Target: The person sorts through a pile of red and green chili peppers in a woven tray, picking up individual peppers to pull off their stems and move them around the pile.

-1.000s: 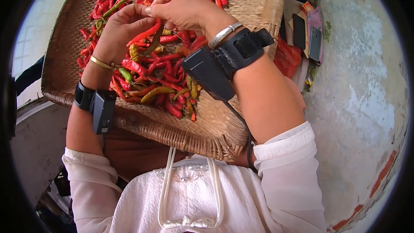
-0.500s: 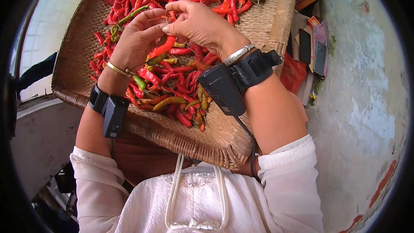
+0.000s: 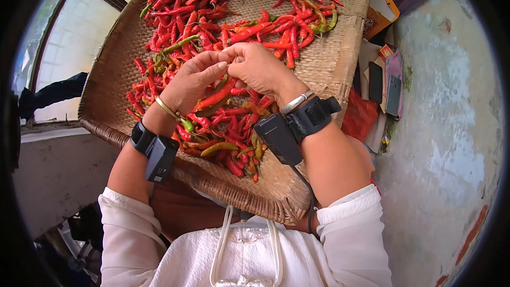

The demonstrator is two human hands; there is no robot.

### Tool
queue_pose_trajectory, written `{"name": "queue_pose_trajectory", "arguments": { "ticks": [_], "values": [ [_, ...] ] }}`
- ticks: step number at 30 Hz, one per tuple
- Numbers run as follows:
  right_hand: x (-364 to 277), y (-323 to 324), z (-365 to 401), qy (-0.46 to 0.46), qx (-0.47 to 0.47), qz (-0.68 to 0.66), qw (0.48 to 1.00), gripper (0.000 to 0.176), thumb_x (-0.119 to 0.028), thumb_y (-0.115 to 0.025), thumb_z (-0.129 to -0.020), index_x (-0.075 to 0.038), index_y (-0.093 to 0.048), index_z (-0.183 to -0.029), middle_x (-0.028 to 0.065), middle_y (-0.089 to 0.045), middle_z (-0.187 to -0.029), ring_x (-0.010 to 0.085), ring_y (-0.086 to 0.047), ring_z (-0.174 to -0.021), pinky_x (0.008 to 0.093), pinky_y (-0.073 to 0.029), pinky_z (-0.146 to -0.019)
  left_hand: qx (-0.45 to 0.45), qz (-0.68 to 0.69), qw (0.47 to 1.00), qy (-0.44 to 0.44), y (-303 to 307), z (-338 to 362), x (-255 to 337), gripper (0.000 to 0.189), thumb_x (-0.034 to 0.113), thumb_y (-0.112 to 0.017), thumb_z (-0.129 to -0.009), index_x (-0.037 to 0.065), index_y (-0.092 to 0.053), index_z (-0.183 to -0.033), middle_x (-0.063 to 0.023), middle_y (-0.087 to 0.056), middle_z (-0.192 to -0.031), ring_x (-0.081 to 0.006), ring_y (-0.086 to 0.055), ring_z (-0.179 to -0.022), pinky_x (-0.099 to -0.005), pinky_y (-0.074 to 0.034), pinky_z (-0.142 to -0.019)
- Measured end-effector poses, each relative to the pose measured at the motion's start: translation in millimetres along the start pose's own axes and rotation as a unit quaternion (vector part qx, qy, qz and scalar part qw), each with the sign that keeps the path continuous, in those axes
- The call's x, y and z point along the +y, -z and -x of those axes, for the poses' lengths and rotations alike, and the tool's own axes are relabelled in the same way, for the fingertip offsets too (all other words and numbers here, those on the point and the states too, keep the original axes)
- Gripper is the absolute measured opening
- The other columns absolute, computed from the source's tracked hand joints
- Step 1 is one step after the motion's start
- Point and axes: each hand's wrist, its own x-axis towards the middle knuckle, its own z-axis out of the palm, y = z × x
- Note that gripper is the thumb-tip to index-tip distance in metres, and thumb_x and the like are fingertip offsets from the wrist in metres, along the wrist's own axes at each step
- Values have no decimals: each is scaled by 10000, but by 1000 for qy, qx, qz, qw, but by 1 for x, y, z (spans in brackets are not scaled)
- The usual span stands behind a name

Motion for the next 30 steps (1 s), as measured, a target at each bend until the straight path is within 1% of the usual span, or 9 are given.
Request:
{"name": "queue_pose_trajectory", "arguments": {
  "ticks": [4, 12, 15, 18, 20, 22, 24, 26, 30],
  "values": [
    [-1, 3, 1, -12, 8, -28, 1000, 345, -23, -513, -768, 29, -509, -1110, 28, -566, -775, 61, -506, -560, 194, -434, -503, -73, 84, 994, -13, 0, -2, -3, 288, 114, -587, -845, 4, -489, -1094, -45, -563, -1000, -116, -566, -942, -238, -477, -838],
    [-4, 32, -2, 33, 105, -25, 994, 276, -76, -512, -828, 35, -517, -1081, 26, -572, -746, 56, -524, -563, 179, -433, -491, 33, 64, 996, 50, -5, 4, 8, 148, 134, -558, -868, 53, -552, -991, -19, -594, -838, -68, -568, -699, -209, -508, -636],
    [0, 35, -10, 153, 303, -130, 932, 488, -99, -537, -834, 64, -354, -1256, 59, -570, -821, 82, -554, -725, 197, -466, -594, 53, 125, 991, -8, 0, 1, 6, 138, 169, -538, -883, 62, -553, -970, -29, -599, -834, -64, -561, -678, -206, -495, -598],
    [10, 37, -17, 157, 325, -109, 926, 592, -104, -551, -831, 64, -252, -1313, 73, -576, -843, 94, -549, -773, 216, -470, -643, 72, 139, 988, -13, 2, 0, 6, 122, 167, -537, -884, 74, -553, -960, -35, -606, -851, -80, -569, -687, -218, -493, -600],
    [7, 32, -12, 139, 309, -72, 938, 495, -128, -566, -834, 64, -375, -1249, 61, -586, -845, 98, -544, -744, 234, -467, -660, 45, 148, 988, -7, 1, 1, 5, 115, 159, -531, -885, 75, -553, -962, -38, -608, -861, -88, -573, -691, -222, -494, -608],
    [0, 23, -6, 48, 115, -41, 991, 361, -143, -568, -840, 55, -503, -1135, 46, -599, -851, 94, -549, -750, 240, -464, -680, 38, 156, 987, -10, -1, 3, 5, 109, 143, -521, -888, 77, -548, -971, -39, -609, -858, -92, -578, -698, -221, -496, -610],
    [-1, 11, -3, 65, 60, 20, 996, 245, -138, -551, -853, 37, -577, -1021, 35, -607, -853, 96, -562, -765, 240, -464, -707, 54, 180, 981, -36, -3, 3, 4, 114, 125, -512, -890, 80, -536, -993, -40, -609, -875, -98, -582, -706, -226, -497, -616],
    [12, 7, -8, 100, -45, -22, 994, 302, -181, -522, -883, 5, -528, -1120, 24, -594, -942, 70, -551, -822, 221, -458, -700, 54, 188, 979, -50, -1, 1, 2, 123, 108, -499, -893, 84, -523, -1011, -42, -608, -902, -101, -585, -721, -230, -500, -622],
    [2, 7, -2, 57, -58, -13, 997, 266, -160, -537, -864, 6, -550, -1071, 28, -609, -917, 80, -557, -820, 226, -456, -705, 25, 224, 971, -77, 2, 2, 2, 135, 94, -470, -902, 82, -506, -1032, -48, -601, -940, -102, -583, -755, -233, -499, -649]
  ]
}}
